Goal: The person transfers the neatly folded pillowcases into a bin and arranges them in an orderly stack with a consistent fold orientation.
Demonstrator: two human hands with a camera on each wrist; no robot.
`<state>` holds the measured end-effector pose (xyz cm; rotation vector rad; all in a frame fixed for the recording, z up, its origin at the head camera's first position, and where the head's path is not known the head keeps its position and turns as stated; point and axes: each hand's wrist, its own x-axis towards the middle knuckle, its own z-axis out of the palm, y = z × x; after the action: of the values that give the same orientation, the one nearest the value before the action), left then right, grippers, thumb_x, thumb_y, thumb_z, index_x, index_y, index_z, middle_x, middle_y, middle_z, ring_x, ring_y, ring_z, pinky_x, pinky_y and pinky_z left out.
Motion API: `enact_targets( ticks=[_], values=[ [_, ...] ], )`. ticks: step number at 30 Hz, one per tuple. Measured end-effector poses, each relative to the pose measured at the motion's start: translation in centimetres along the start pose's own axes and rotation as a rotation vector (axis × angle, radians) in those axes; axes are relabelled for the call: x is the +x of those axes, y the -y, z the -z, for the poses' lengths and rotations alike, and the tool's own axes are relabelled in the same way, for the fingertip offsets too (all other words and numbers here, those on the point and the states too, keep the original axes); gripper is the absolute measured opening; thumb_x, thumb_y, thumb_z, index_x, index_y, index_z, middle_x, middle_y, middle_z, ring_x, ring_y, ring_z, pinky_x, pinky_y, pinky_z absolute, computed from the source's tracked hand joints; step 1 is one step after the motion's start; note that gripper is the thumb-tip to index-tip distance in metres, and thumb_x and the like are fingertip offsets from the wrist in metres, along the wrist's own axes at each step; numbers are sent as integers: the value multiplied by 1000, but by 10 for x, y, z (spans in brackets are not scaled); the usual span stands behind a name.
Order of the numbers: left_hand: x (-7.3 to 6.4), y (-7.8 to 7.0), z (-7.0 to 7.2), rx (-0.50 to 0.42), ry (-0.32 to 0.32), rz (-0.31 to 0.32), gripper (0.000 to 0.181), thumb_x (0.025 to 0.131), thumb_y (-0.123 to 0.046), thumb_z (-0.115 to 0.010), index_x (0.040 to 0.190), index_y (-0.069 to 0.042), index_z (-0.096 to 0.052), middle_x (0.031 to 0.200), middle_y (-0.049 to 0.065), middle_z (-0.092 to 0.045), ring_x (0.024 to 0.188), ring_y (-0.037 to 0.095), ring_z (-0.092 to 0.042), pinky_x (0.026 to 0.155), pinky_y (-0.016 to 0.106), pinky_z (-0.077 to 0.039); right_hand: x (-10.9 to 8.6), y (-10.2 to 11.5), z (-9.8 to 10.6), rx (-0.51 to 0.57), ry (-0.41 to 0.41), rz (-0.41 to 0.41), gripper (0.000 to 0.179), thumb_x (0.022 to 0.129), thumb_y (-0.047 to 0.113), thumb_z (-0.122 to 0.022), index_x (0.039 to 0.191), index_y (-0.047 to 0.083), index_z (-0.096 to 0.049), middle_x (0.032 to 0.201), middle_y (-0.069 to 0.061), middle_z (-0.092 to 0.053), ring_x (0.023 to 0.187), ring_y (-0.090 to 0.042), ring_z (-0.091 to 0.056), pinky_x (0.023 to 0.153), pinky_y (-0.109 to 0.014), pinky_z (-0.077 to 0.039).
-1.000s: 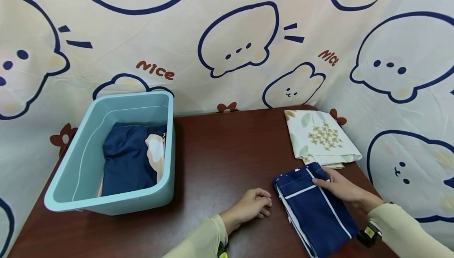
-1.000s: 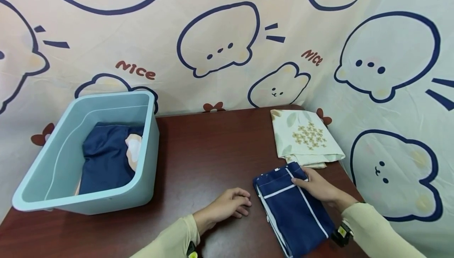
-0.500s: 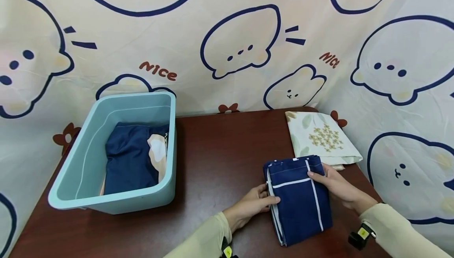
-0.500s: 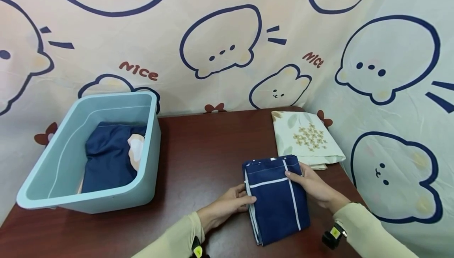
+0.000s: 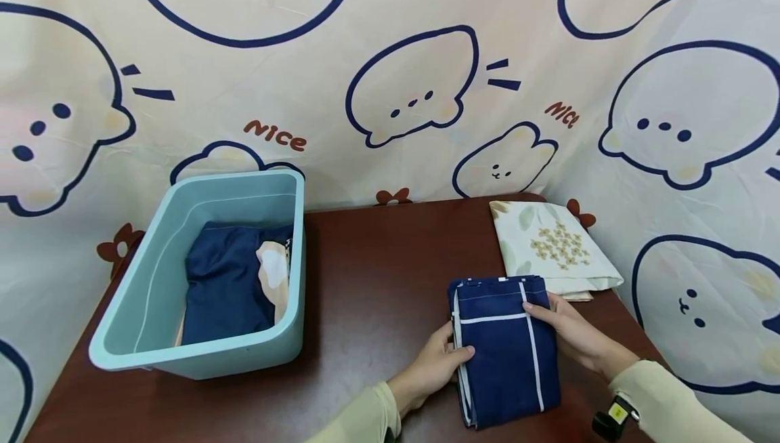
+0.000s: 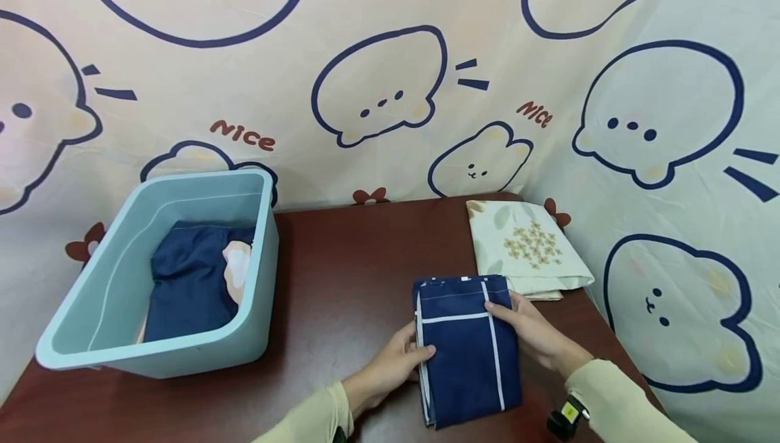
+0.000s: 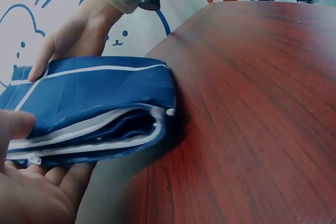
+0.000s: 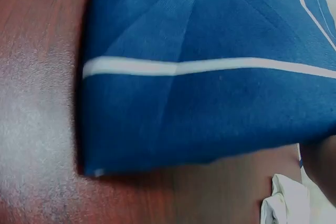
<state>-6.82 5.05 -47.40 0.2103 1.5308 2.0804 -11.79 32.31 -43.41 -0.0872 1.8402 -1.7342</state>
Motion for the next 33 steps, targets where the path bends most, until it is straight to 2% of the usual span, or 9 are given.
enact_targets(
  ticks=[4,9,11,12,16,22,25,29,33],
  values=[
    [-3,0,-1,2,-87,-24,49,103,-5,-50,150,-8,-38,122,21,-71,104,33,-73,86,40,-60,2,-6,-3,-37,-3,-7,68,108,31,-47,157,0,-11,130,9,-64,116,-9,-64,97,-30,-54],
    [-7,-1,2,21,-148,-21,45,102,-6,-51,145,-8,-40,117,18,-72,99,27,-74,84,37,-60,3,-15,-7,-131,4,-19,79,107,31,-49,161,5,3,157,-23,-39,123,-13,-60,98,-31,-52],
    [-9,-2,4,29,-158,-10,43,102,-7,-52,144,-10,-42,115,16,-73,97,24,-74,82,35,-60,3,-17,-10,-181,3,-21,82,106,30,-51,162,8,5,162,-29,-25,126,-16,-58,98,-29,-51],
    [-11,-2,5,29,-165,-7,43,102,-7,-52,143,-10,-42,114,16,-73,96,24,-74,81,35,-60,3,-17,-11,-207,6,-17,82,106,31,-51,162,8,5,162,-30,-24,127,-16,-58,97,-28,-51],
    [-19,-4,9,21,-171,-4,44,101,-8,-53,143,-11,-42,113,16,-74,94,23,-74,80,34,-60,3,-19,-16,-257,34,9,83,106,29,-52,162,6,4,162,-31,-25,126,-12,-58,95,-23,-51],
    [-28,-7,17,24,-149,-21,48,101,-10,-53,147,-10,-38,115,15,-72,95,24,-74,81,32,-60,3,-23,-25,-174,137,144,77,108,17,-48,160,-1,6,157,-32,-35,121,-12,-65,96,-29,-56],
    [-32,-8,20,34,-146,-17,50,101,-10,-53,148,-11,-35,115,17,-72,94,25,-74,79,35,-60,5,-25,-30,-131,160,216,74,107,11,-47,158,-6,4,154,-22,-45,121,-13,-66,96,-30,-56],
    [-36,-10,26,54,-144,-19,54,101,-8,-52,150,-11,-31,119,19,-70,94,30,-75,77,40,-61,7,-26,-40,-60,188,265,73,107,8,-46,157,-9,5,150,-9,-54,122,-15,-66,95,-32,-57],
    [-41,-13,31,68,-119,-30,58,100,-8,-53,152,-11,-29,120,21,-70,95,31,-75,78,41,-62,8,-27,-48,-22,206,316,72,107,4,-45,155,-12,5,147,-9,-57,119,-17,-67,94,-32,-58]
  ],
)
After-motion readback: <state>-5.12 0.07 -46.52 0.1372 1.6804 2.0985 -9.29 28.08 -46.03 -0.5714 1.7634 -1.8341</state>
